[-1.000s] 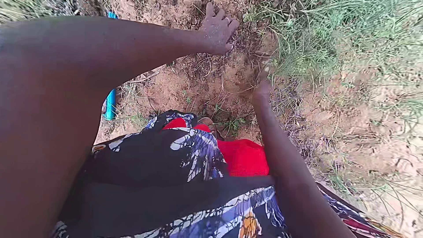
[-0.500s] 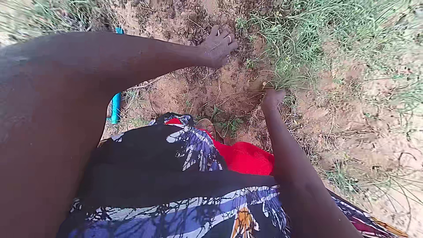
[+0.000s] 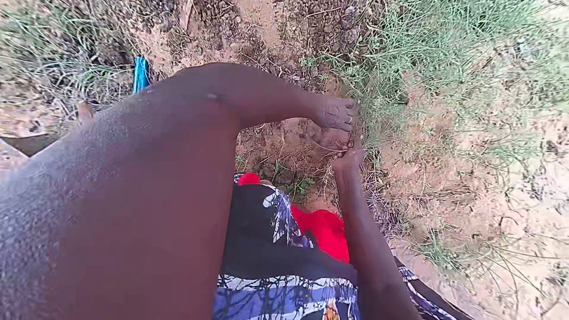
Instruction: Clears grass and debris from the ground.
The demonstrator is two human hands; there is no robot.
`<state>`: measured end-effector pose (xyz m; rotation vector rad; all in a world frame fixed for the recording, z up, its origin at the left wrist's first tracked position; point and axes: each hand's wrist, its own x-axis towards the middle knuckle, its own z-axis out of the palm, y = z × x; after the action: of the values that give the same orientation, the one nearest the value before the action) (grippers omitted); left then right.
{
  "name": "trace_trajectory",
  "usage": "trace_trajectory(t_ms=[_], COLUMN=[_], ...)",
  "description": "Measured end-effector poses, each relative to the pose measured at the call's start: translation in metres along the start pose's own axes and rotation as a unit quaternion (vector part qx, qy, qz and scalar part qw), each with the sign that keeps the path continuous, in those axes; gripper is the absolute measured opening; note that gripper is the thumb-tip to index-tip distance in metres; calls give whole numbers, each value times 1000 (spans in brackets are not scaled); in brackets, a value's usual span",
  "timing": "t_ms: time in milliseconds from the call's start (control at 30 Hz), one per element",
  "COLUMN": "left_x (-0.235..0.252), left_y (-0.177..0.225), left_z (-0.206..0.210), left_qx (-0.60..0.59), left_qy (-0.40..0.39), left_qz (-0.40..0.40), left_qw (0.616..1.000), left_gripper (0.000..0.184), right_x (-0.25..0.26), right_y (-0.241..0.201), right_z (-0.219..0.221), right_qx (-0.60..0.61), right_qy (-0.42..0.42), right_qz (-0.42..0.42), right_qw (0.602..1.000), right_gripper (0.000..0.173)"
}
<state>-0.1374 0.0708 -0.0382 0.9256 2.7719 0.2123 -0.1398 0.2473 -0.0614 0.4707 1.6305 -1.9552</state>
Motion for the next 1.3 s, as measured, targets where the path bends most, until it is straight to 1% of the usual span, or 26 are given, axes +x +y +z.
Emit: trace_trajectory(t_ms=[33, 100, 133, 200, 267, 300, 367, 433, 467, 500, 533, 600, 633, 667, 700, 733, 767, 833, 900, 933, 1000, 1067, 1133, 1167, 1233, 1300], left_x=[7, 14, 16, 15, 10, 6, 1, -4, -7, -11, -16, -29, -34, -39, -42, -44, -44, -46, -50, -51, -52, -55, -59, -61, -66, -72], left_y=[-13, -33, -42, -56, -73, -80, -90, -90, -88, -88, -87, -76, -67, -60, -54, -49, -43, -35, -31, -29, -27, -24, -25, -27, -28, -27], left_z=[-3, -14, -20, -41, -61, -71, -85, -94, -97, -99, -101, -105, -105, -104, -103, -102, -104, -108, -108, -108, -105, -100, -93, -90, -84, -81], left_qx=[34, 94, 108, 131, 133, 131, 129, 152, 169, 176, 176, 154, 146, 142, 144, 153, 152, 130, 94, 88, 77, 69, 67, 66, 55, 47], left_qy=[10, 18, 25, 17, 18, 13, -13, -16, -7, 1, 0, -12, -15, -14, -8, -9, -14, -17, 22, 35, 66, 92, 115, 125, 122, 93], left_qz=[-1, -35, -56, -117, -188, -214, -249, -241, -231, -223, -220, -232, -239, -240, -236, -239, -253, -279, -279, -274, -261, -254, -244, -241, -251, -267], left_qw=[999, 995, 992, 984, 973, 968, 960, 958, 958, 959, 960, 960, 960, 960, 961, 959, 955, 951, 955, 957, 960, 960, 961, 960, 959, 958], left_gripper=[38, 44, 47, 54, 55, 53, 47, 35, 30, 28, 27, 29, 28, 27, 25, 23, 21, 22, 23, 24, 30, 47, 57, 60, 71, 83], right_x=[-2, 1, 1, 0, -1, 1, 8, 15, 19, 24, 31, 46, 47, 45, 49, 60, 76, 90, 94, 95, 93, 85, 83, 83, 87, 86], right_y=[-14, -47, -65, -99, -118, -118, -108, -88, -76, -63, -51, -40, -43, -47, -47, -43, -36, -33, -29, -26, -24, -30, -31, -29, -24, -27], right_z=[1, -3, -7, -10, -11, -14, -15, -6, 2, 11, 19, 30, 37, 47, 58, 63, 65, 73, 82, 87, 96, 104, 110, 110, 103, 90], right_qx=[55, 136, 146, 116, 64, 38, -23, -89, -122, -141, -144, -180, -221, -266, -291, -309, -316, -363, -393, -384, -353, -341, -342, -323, -250, -169], right_qy=[10, -44, -77, -98, -87, -84, -93, -119, -111, -93, -75, -67, -71, -74, -55, -45, -29, -7, 15, 28, 48, 54, 56, 40, -10, -98], right_qz=[11, -5, -31, -91, -127, -123, -72, -6, 6, -8, -38, -109, -121, -116, -122, -133, -159, -189, -204, -207, -207, -181, -162, -173, -208, -184], right_qw=[998, 990, 986, 984, 986, 988, 993, 989, 986, 986, 986, 975, 965, 954, 947, 940, 935, 912, 897, 899, 911, 921, 924, 930, 946, 963], right_gripper=[38, 47, 51, 57, 57, 53, 38, 18, 9, 6, 11, 40, 53, 57, 56, 59, 64, 78, 84, 87, 84, 73, 61, 55, 47, 43])
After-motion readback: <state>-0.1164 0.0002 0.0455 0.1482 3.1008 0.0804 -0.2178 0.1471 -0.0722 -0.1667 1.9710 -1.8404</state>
